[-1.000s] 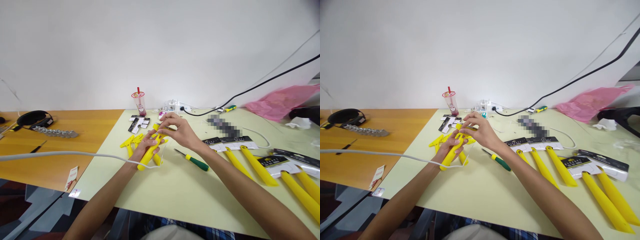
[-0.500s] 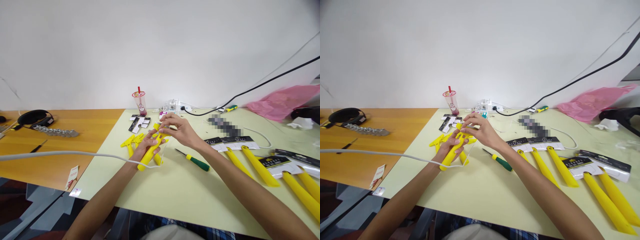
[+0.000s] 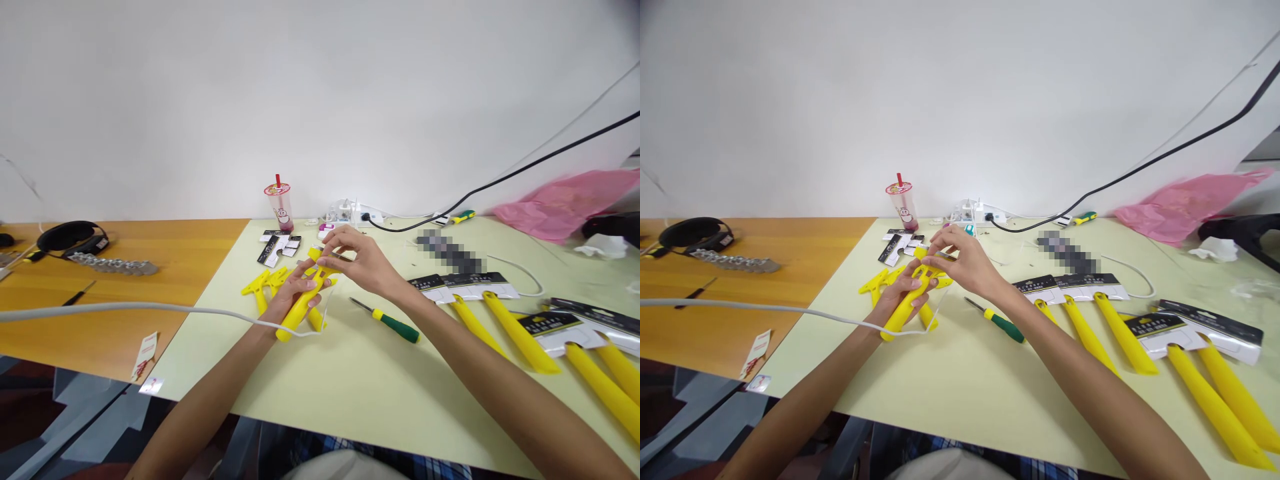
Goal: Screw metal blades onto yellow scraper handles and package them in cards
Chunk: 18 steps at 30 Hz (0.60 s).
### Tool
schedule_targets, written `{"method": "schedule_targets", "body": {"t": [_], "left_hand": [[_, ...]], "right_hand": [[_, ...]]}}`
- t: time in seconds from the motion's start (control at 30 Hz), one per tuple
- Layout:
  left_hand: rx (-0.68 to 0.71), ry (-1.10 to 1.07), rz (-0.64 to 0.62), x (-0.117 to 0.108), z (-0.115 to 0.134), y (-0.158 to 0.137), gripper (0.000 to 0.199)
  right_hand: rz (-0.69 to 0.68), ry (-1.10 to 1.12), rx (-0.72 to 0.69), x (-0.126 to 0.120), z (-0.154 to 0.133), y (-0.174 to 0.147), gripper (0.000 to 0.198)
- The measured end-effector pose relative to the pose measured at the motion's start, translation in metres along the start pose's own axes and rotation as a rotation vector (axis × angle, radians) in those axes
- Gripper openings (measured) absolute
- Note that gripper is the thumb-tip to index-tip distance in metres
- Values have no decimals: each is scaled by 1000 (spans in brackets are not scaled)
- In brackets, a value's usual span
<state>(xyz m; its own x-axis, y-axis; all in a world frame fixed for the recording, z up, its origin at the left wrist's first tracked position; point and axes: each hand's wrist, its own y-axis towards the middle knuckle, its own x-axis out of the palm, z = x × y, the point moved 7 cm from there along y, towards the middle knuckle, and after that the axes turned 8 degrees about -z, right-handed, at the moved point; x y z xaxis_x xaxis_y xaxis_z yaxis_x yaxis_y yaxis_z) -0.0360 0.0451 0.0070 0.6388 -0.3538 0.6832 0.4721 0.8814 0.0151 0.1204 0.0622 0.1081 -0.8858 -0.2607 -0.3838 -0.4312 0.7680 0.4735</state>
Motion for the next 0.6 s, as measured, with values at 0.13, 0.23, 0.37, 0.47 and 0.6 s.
{"method": "schedule_targets", "body": {"t": [0.13,0.23,0.37,0.47,0.6], "left_hand": [[-22,7,-8,-2,-2,0,52],[-31,-6,5,0,-4,-1,52],[-34,-48,41,1,-5,-2,54],[-30,-61,46,1,-5,-2,55],[-12,-67,57,4,-3,-1,60]], "right_hand": [[-19,38,86,1,8,2,37],[-53,53,119,2,9,2,40],[-46,-58,32,2,2,0,24],[-42,-166,-70,2,-6,-1,13],[-88,-242,-128,3,-15,-2,8]]}}
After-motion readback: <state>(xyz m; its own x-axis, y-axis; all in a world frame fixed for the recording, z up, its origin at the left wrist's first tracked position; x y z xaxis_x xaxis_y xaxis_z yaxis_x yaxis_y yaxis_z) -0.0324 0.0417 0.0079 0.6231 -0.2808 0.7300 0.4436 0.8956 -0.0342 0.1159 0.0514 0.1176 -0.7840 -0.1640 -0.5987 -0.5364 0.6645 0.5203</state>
